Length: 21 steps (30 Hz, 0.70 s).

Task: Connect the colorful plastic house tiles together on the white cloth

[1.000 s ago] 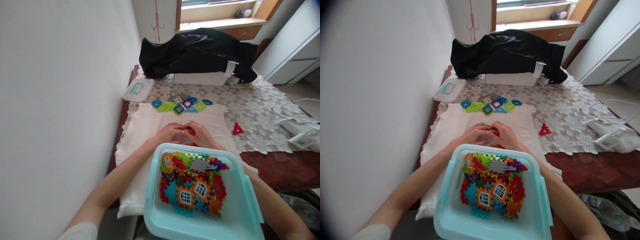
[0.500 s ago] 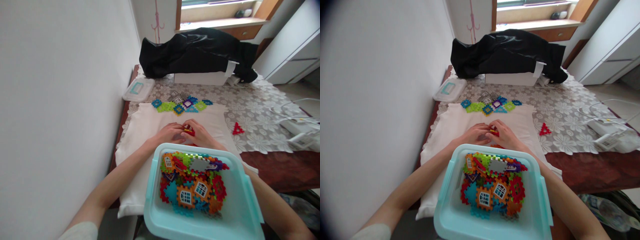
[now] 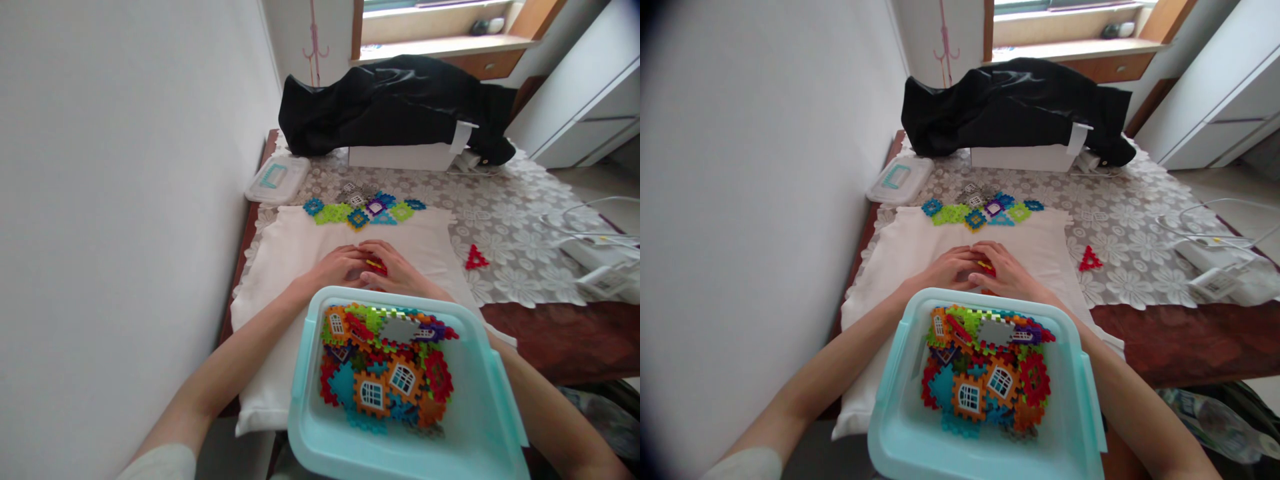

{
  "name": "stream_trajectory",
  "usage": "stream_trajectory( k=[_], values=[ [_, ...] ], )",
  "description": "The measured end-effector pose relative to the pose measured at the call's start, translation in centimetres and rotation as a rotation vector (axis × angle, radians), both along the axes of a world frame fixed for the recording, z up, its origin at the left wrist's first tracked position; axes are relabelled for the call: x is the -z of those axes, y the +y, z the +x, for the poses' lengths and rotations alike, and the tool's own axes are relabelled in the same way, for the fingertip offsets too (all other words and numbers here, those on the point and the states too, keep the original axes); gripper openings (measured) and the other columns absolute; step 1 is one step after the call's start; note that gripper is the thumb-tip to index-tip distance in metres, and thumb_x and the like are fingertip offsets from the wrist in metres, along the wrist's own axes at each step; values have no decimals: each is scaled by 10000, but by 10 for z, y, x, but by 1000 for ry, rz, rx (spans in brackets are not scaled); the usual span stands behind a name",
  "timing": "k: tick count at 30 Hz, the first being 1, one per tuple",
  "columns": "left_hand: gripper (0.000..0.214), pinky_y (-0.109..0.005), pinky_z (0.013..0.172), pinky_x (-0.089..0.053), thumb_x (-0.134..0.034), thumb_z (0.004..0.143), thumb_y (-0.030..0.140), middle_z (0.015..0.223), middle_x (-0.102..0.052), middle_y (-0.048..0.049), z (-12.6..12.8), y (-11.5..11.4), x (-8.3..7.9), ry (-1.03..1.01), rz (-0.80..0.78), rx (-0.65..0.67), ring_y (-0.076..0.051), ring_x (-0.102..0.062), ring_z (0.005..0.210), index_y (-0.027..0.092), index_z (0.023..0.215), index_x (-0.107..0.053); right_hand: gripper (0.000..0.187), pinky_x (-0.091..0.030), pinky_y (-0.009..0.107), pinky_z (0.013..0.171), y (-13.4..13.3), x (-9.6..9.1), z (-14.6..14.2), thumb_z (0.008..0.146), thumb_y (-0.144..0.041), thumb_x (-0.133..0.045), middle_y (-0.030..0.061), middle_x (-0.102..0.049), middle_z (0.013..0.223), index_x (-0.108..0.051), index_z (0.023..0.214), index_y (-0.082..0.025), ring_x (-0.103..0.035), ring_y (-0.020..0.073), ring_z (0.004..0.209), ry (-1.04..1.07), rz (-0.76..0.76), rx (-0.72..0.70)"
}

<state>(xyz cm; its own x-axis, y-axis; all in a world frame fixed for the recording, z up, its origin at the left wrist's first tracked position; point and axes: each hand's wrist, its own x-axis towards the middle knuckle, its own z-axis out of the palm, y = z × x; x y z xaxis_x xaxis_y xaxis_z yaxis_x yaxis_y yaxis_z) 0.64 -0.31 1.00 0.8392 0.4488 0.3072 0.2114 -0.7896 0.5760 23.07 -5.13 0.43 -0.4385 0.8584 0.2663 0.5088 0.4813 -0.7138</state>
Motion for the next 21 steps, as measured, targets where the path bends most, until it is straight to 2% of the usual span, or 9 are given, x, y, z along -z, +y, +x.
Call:
stream_trajectory(
  k=[7, 21],
  values=[
    [266, -374, 1246, -457, -647, 1062, 341, 1422, -723, -102, 0, 0, -2, -14, 4, 15, -240, -647, 1388, 200, 1208, -819, 539, -499, 572, 1216, 1, 0, 0, 1003, -458, -683, 157, -615, 1481, -568, 1475, -223, -567, 323, 1415, -5, 0, -5],
    [260, -399, 1239, -460, -686, 1036, 303, 1402, -731, -115, 0, -2, -3, -8, -11, -18, -254, -664, 1365, 199, 1237, -813, 524, -488, 564, 1228, 2, -7, -2, 1004, -429, -670, 165, -619, 1485, -569, 1459, -188, -564, 320, 1415, -54, -26, -3]
  ],
)
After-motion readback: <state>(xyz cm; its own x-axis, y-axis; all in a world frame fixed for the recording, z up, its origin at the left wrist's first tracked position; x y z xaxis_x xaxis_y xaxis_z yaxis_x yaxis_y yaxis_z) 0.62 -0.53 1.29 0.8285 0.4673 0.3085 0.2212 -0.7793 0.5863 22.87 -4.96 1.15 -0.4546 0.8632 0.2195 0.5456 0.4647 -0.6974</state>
